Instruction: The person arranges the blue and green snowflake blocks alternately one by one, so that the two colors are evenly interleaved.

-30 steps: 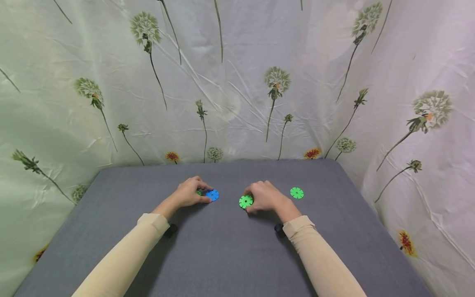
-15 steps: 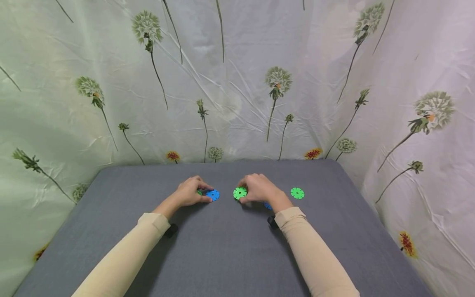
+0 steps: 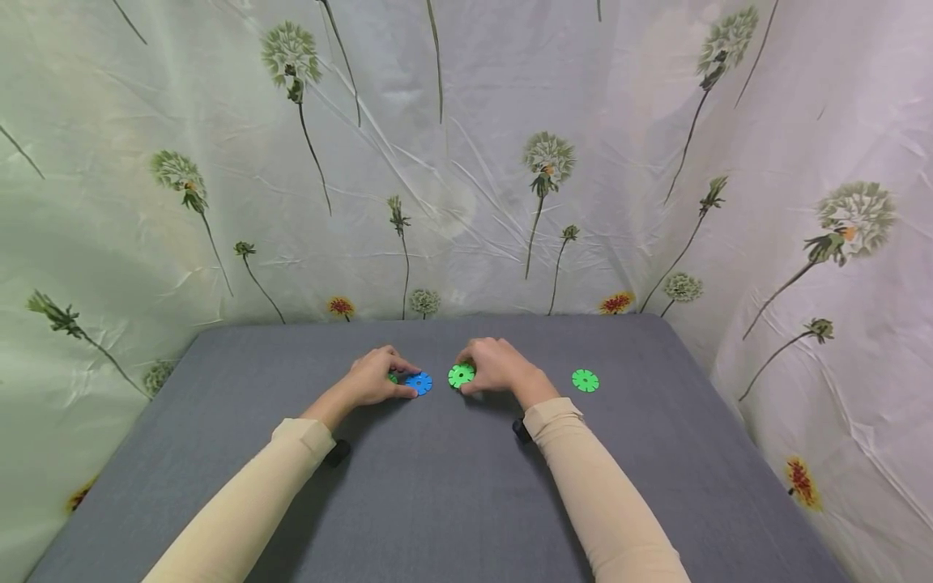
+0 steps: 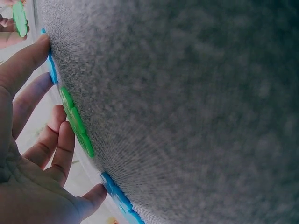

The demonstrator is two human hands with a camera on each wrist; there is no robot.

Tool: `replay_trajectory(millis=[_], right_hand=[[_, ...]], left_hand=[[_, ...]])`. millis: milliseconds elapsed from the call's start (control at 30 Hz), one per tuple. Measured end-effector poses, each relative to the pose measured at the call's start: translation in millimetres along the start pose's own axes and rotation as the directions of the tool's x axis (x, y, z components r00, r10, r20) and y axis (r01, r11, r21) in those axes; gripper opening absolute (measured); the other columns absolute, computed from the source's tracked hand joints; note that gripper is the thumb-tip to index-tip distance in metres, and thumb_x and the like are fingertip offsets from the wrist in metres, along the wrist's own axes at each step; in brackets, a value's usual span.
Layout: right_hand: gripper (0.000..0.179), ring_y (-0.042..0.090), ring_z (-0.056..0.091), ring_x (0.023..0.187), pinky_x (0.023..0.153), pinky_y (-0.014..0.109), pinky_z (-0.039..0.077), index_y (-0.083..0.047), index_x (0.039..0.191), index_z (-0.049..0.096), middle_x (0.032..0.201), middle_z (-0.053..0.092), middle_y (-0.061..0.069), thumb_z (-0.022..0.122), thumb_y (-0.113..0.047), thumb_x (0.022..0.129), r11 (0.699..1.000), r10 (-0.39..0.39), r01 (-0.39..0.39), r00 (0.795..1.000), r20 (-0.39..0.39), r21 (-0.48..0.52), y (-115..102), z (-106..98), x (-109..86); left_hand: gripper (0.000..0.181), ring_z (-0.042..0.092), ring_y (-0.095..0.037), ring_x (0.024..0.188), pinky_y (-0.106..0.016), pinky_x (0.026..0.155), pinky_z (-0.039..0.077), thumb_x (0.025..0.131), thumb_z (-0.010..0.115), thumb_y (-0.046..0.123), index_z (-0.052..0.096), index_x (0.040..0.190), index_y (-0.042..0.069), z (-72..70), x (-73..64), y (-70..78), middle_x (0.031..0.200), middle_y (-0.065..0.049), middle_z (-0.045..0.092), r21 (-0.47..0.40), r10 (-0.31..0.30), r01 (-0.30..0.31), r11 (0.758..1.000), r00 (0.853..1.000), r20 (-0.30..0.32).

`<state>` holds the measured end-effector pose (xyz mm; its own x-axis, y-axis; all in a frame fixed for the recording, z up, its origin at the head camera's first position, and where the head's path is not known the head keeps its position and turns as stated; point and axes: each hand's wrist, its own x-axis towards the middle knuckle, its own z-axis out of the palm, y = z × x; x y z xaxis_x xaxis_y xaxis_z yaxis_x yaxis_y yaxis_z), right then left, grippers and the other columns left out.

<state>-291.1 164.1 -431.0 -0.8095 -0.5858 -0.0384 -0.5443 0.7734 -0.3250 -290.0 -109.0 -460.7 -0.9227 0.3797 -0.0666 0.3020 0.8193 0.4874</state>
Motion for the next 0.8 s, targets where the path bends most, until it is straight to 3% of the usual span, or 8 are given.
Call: replay_trajectory(millis=[300, 800], right_hand=[[0.044, 0.022, 0.071, 0.108, 0.095, 0.043, 0.058, -0.011, 0.13, 0.078, 0.122, 0.071, 0.006, 0.087, -0.031, 0.091, 0.999, 0.007, -0.008, 0.999, 0.038, 0.036, -0.1, 10.6, 9.0], [0.044, 0.023, 0.068, 0.111, 0.097, 0.048, 0.052, -0.014, 0.131, 0.078, 0.121, 0.068, 0.004, 0.087, -0.034, 0.092, 0.998, 0.053, -0.055, 0.998, 0.035, 0.04, -4.9, 15.6, 11.9]], left_hand=[[0.038, 0.059, -0.029, 0.125, -0.072, 0.122, 0.031, 0.088, 0.091, 0.037, 0.083, 0.125, 0.03, 0.3, 0.2, -0.2, 0.13, -0.003, 0.067, 0.009, 0.0, 0.0, 1.0, 1.0, -0.006], [0.039, 0.06, -0.027, 0.12, -0.071, 0.118, 0.035, 0.089, 0.09, 0.039, 0.082, 0.126, 0.031, 0.8, 0.6, 0.5, 0.129, -0.003, 0.067, 0.042, -0.001, 0.001, 0.999, 1.0, 0.005]])
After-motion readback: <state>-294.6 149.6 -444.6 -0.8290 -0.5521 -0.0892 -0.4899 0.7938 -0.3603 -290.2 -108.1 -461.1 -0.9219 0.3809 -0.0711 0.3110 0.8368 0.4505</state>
